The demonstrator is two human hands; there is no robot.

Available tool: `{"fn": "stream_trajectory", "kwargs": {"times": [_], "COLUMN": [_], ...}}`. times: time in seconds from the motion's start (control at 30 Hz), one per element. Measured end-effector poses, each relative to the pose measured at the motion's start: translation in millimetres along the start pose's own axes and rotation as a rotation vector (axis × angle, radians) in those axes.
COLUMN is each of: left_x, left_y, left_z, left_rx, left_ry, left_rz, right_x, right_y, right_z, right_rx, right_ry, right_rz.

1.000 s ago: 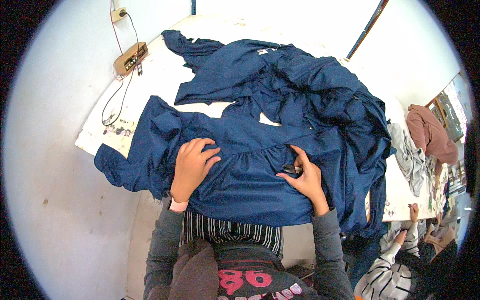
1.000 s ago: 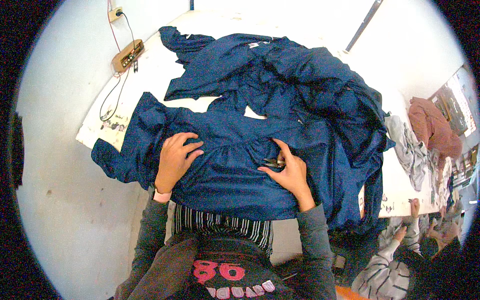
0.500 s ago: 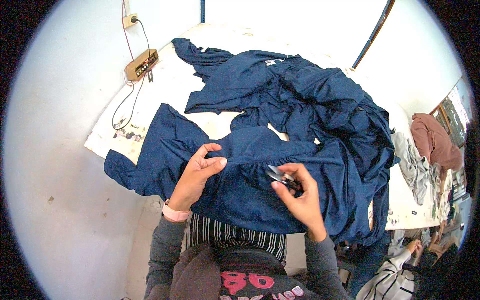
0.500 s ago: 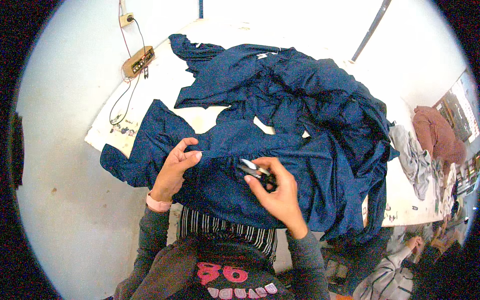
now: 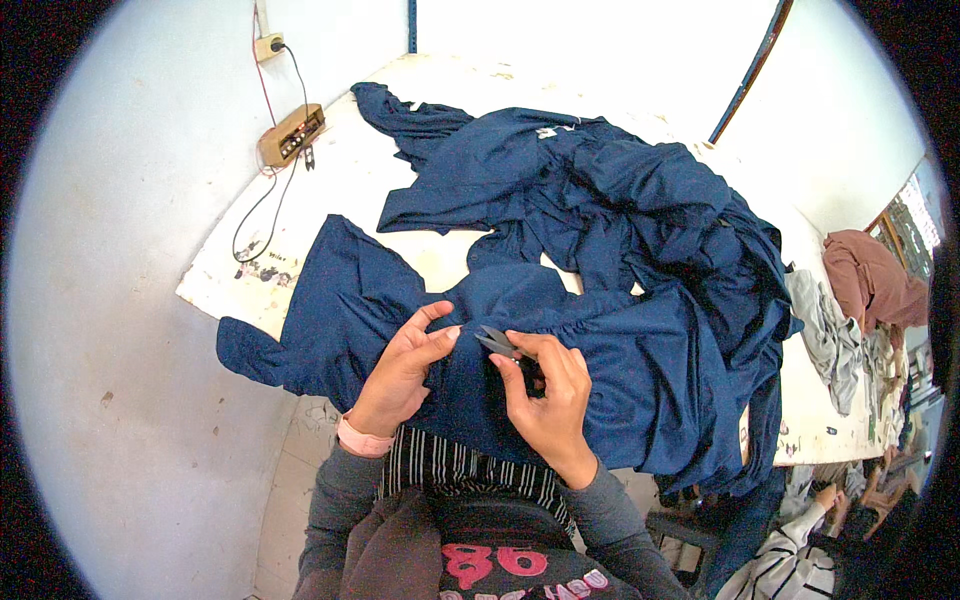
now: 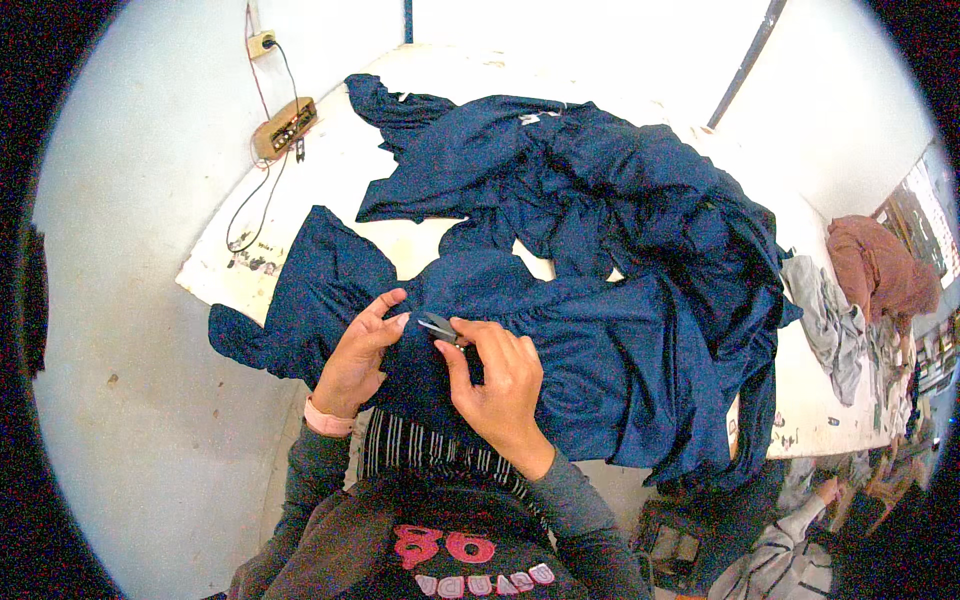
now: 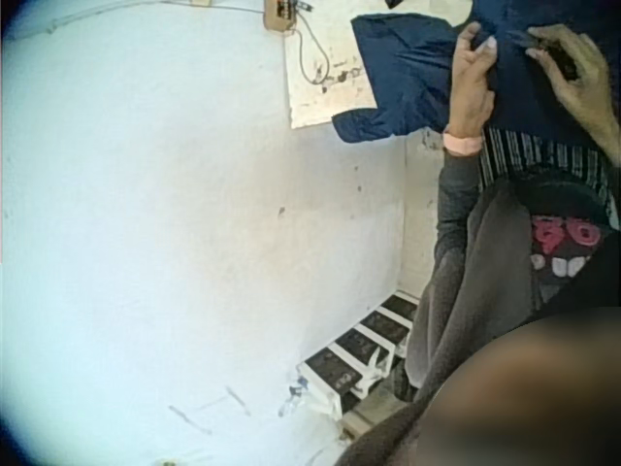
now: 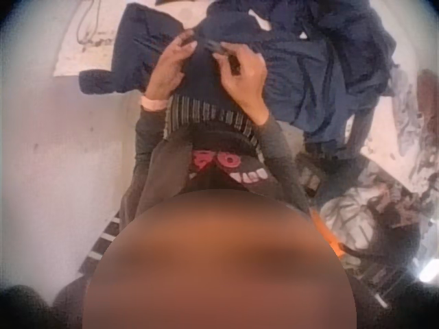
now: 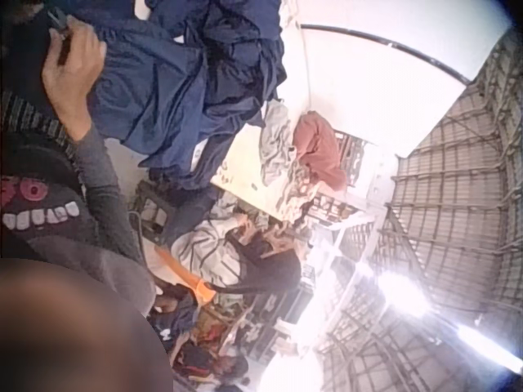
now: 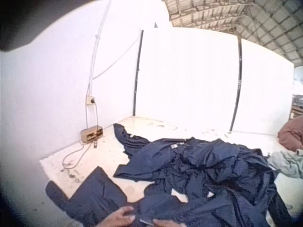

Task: The person uses a small blade to cut a dark blue garment laid on a white table. They repeatedly lift, fold, and reposition sections of the fabric while making small cuts along seams and edges. The garment remains on the table throughout the clip.

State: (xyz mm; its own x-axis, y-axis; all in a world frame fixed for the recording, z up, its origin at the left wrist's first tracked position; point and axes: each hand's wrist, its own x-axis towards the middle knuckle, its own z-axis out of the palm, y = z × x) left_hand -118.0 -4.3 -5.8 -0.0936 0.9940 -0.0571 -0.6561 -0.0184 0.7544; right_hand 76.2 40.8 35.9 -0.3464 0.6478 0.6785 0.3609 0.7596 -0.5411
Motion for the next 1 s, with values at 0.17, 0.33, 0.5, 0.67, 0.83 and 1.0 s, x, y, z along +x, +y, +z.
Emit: {"fn": "stream_trajectory", "kwargs": {"times": [0.17,0.33,0.5,0.67,0.83,1.0], "left_x": [-0.6,-1.2,6.4,24.2,24.8,22.1], "left_y": [-0.7,-1.8,-5.5,-10.7,-13.2,-12.4], "left_z": [3.8,5.4,-6.8,-62.6,-59.3,-59.8], "left_rx": [-0.018,-0.047,0.178,0.657,0.652,0.626], "left_ry": [0.005,0.035,0.079,0.173,0.176,0.189], "left_rz": [-0.018,-0.049,0.108,0.266,0.251,0.244], "right_x": [-0.1,-2.8,4.4,23.9,27.7,35.3], "right_y": [2.3,6.7,18.5,61.0,108.7,104.6], "right_z": [0.0,5.2,-5.5,-60.3,-76.8,-31.5], "right_rx": [-0.031,-0.125,-0.114,0.252,0.128,-0.061], "right_ry": [0.039,0.059,0.183,0.313,-0.06,-0.26], "right_rz": [-0.035,-0.125,-0.105,0.373,0.477,0.407]}}
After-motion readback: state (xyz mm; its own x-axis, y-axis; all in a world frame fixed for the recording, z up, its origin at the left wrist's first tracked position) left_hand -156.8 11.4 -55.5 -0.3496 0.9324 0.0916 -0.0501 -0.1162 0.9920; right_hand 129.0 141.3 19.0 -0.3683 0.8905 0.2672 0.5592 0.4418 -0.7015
